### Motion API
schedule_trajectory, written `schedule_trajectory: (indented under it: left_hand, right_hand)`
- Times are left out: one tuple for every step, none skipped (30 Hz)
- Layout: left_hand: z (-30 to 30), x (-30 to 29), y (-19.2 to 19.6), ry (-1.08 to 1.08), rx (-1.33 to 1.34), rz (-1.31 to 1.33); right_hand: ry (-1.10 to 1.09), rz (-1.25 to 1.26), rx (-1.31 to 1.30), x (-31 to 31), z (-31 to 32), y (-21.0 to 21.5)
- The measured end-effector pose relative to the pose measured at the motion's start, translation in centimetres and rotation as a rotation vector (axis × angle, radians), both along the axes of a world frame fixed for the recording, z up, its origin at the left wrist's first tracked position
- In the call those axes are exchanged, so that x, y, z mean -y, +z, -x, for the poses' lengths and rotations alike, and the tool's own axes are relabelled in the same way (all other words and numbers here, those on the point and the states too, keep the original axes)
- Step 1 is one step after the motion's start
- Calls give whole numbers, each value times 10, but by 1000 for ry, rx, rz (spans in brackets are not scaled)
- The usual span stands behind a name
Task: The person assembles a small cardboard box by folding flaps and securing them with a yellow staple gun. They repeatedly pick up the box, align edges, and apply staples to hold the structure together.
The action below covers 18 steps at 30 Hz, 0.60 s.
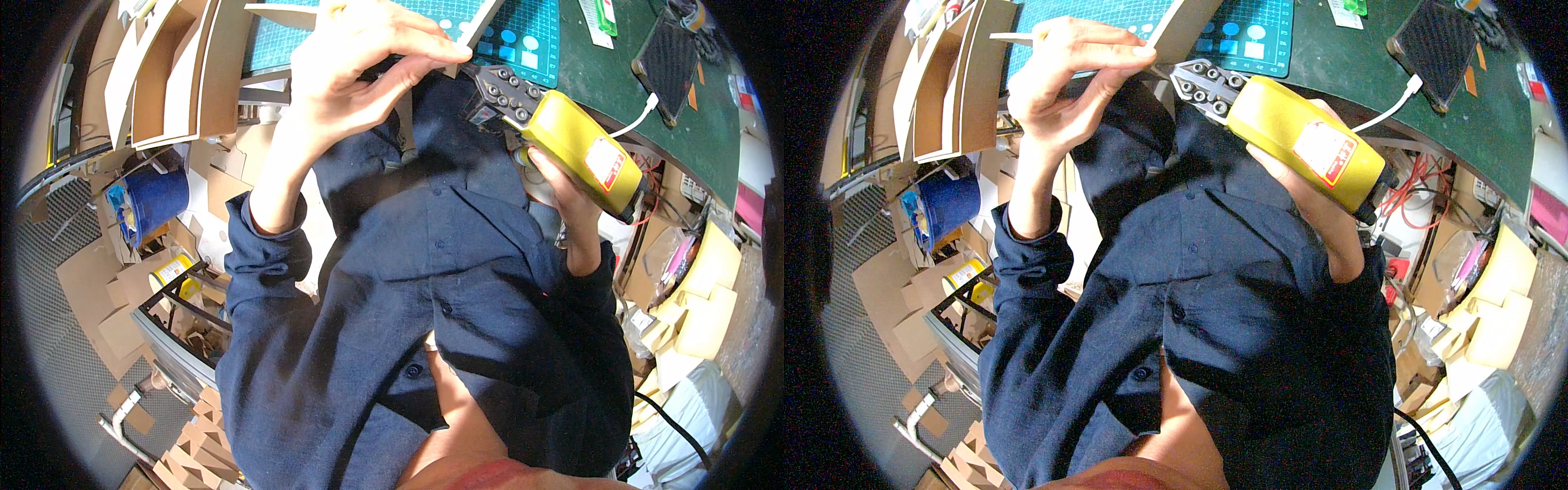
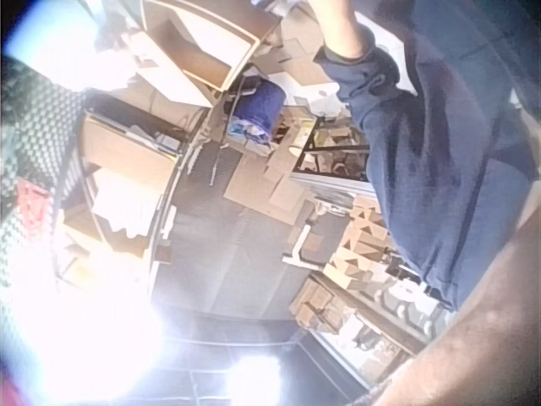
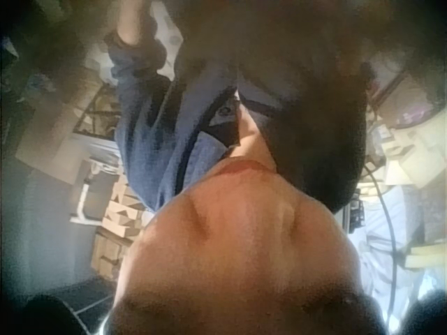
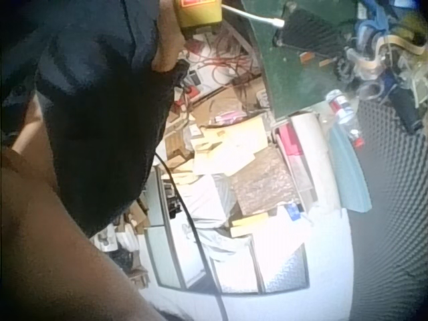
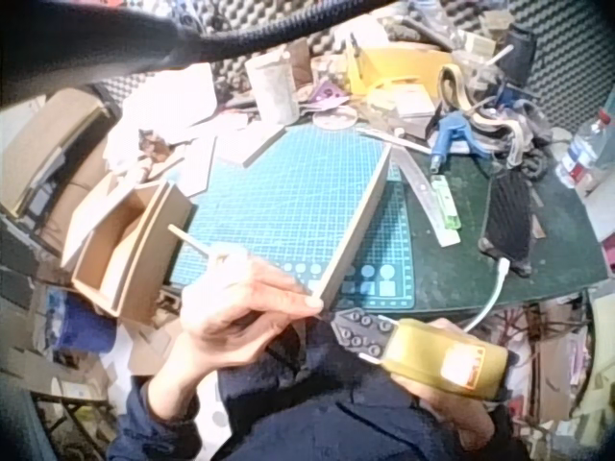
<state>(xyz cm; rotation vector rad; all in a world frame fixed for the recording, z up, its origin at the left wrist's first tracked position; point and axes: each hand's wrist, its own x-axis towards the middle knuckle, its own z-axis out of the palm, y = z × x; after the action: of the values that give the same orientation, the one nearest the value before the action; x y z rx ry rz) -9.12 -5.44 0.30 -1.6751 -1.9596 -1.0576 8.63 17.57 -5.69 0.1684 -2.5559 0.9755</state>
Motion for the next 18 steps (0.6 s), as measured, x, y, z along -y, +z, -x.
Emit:
schedule_trajectory:
  left_hand:
    - [-1,0,1,5,1,7]
    - [-1,-1,1,11,3,13]
    - [-1,-1,1,13,-4,13]
    - [0,0,0,15,-10,12]
    - [0,0,0,17,-16,12]
    - [0,0,0,17,-17,12]
    - [0,0,1,16,-18,11]
    - [0,0,1,16,-18,11]
    - [0,0,1,16,-15,7]
    - [-1,-1,1,15,-11,4]
    - [-1,-1,1,15,-8,0]
    - [-1,-1,1,12,-2,-4]
    - [-1,-1,1,9,4,-8]
    - [-1,-1,0,6,9,-12]
    - [1,0,-1,-6,18,-19]
    - [3,0,-4,-18,27,-26]
    - [4,1,-5,-31,35,-33]
    - [5,1,-3,-21,11,-3]
  right_hand:
    - [-14,6,28,1,0,3]
    - [-24,39,35,2,-1,2]
    - [-33,71,42,3,-1,2]
    - [-38,129,29,4,-2,-1]
    - [-42,161,31,4,-2,-2]
    - [-46,193,32,5,-2,-2]
    - [-49,198,49,4,-2,0]
    - [-52,229,67,5,-2,1]
    - [-55,259,83,5,-1,2]
    - [-58,314,100,6,-1,3]
    - [-48,330,88,6,-1,2]
    - [-39,346,76,7,-1,1]
    - [-16,323,34,6,-1,-2]
    - [-1,281,12,5,-1,-4]
    - [16,240,-11,4,0,-5]
    - [25,182,-14,2,-1,-6]
    - [13,238,15,0,-4,-7]
    - [-4,288,40,-3,-6,-9]
